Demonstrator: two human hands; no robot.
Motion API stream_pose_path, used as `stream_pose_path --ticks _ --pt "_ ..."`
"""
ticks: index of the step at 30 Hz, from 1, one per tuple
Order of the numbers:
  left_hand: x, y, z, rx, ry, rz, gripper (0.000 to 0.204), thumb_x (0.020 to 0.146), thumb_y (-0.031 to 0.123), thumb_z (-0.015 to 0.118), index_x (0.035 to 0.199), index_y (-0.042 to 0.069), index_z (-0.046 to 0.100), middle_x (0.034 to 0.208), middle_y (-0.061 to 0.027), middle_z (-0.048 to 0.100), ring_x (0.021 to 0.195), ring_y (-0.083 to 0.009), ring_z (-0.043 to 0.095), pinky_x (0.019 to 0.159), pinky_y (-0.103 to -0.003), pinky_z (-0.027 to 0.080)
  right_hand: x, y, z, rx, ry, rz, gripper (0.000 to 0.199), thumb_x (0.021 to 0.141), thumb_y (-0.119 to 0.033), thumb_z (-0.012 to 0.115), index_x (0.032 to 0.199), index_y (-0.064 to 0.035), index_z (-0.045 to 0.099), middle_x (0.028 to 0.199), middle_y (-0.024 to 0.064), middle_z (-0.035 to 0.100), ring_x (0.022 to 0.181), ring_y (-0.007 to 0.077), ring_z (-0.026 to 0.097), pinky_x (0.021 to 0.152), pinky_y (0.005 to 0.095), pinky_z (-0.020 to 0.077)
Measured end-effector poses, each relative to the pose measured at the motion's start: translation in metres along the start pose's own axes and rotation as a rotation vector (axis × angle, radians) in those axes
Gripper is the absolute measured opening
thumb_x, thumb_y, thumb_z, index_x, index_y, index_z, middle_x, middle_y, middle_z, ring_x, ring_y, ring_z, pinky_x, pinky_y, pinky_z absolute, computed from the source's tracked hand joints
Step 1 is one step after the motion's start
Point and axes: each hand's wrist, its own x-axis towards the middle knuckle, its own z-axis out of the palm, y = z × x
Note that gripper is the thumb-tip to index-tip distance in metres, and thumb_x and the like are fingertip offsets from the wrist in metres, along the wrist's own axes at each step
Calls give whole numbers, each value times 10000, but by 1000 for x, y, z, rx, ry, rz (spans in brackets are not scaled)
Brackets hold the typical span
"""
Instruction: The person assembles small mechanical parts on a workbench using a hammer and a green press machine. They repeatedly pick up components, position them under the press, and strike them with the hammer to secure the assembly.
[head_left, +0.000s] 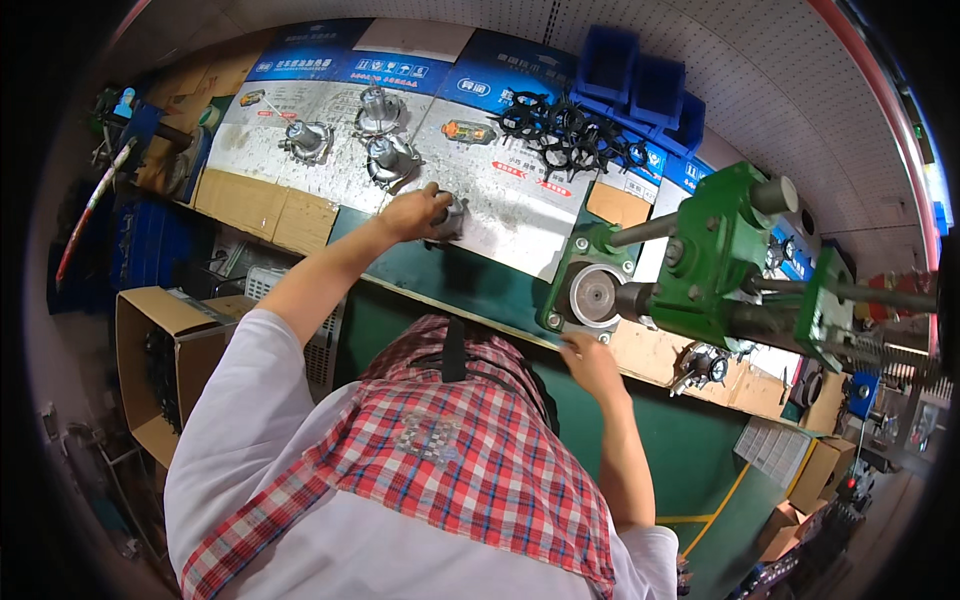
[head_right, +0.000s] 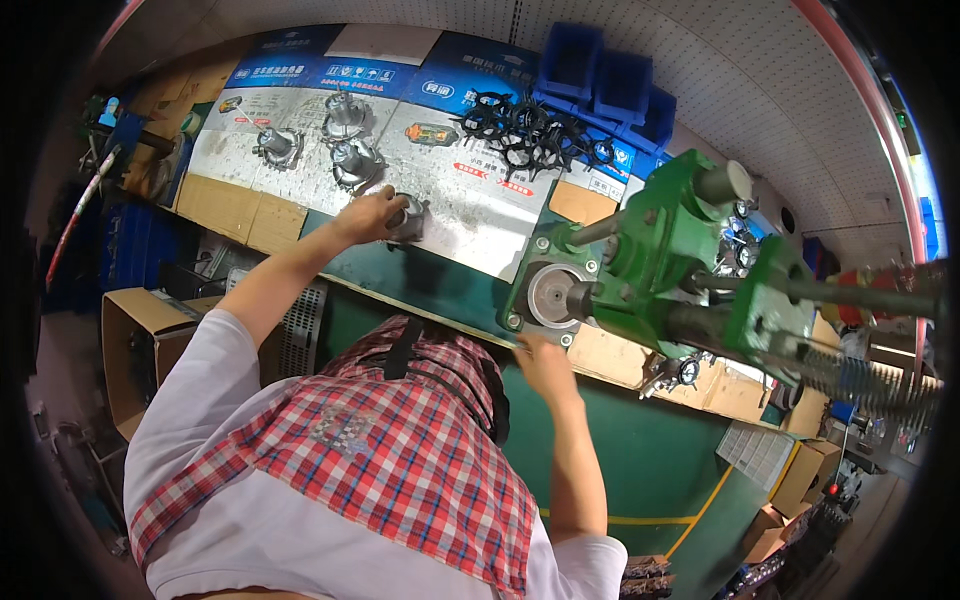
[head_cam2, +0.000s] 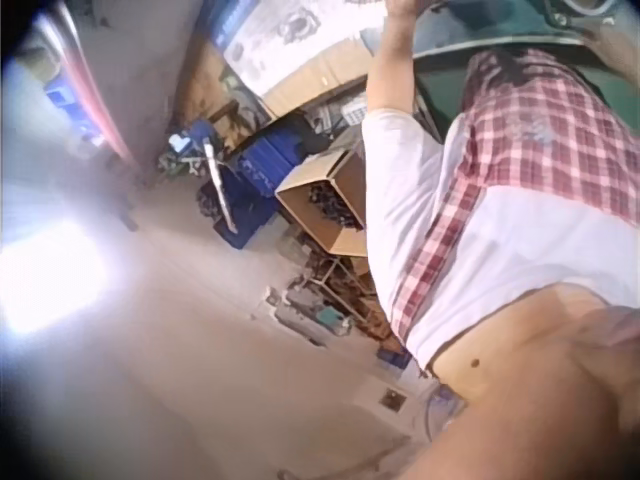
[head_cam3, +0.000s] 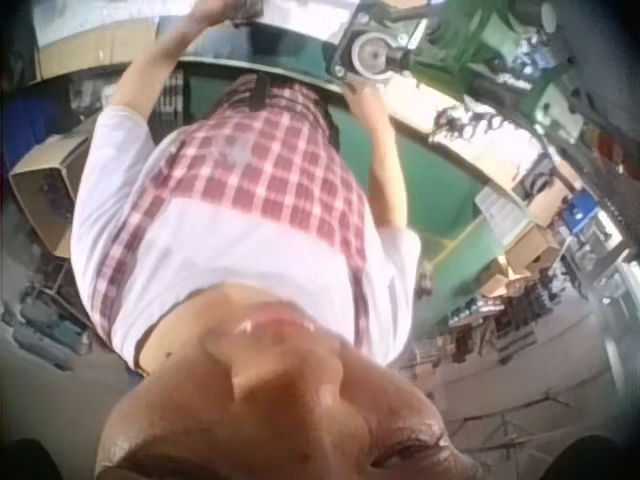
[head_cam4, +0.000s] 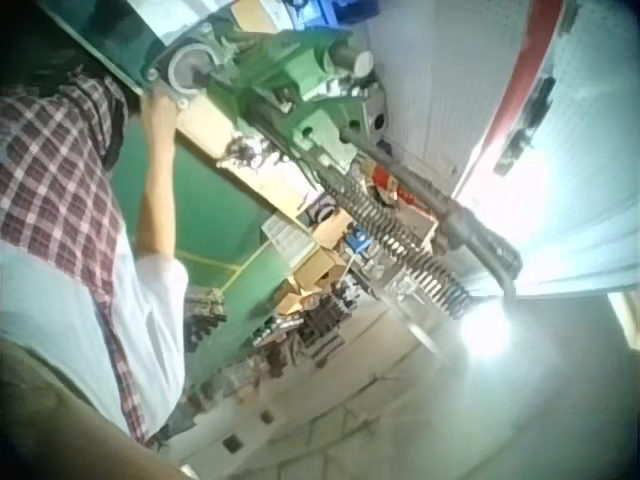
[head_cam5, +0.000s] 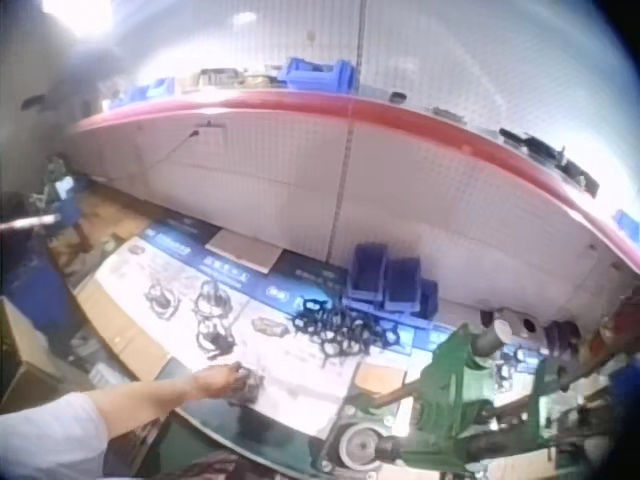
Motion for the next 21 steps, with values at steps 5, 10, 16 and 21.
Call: stream_pose_path --ticks 5,10,16,21 --pt "-31 52 27 -194 -17 -172 458 778 388 757 1080 84 595 959 -192 588 772 -426 641 691 -500 536 138 -42 29 38 -6 -94 261 923 -257 577 1080 -84 693 1037 204 689 959 403 654 837 454 521" --pt "-58 84 53 -319 218 -65 453 748 340 794 1045 83 567 928 -152 558 776 -389 639 647 -471 533 306 -4 0 -559 428 209 241 944 -187 492 1124 -79 611 1002 189 668 951 407 654 787 505 533" --pt "-73 57 57 -455 -89 -50 726 705 275 842 1288 58 469 1086 -166 533 1035 -371 546 880 -446 483 369 -14 10 -347 654 368 297 897 -270 639 990 8 684 993 236 640 960 425 629 804 510 512" --pt "-70 38 71 -337 -72 110 527 816 130 706 1287 54 480 1100 -165 551 1023 -369 542 879 -437 473 334 -21 41 -148 837 301 270 886 -264 666 996 -19 696 998 210 646 921 391 627 763 514 489"
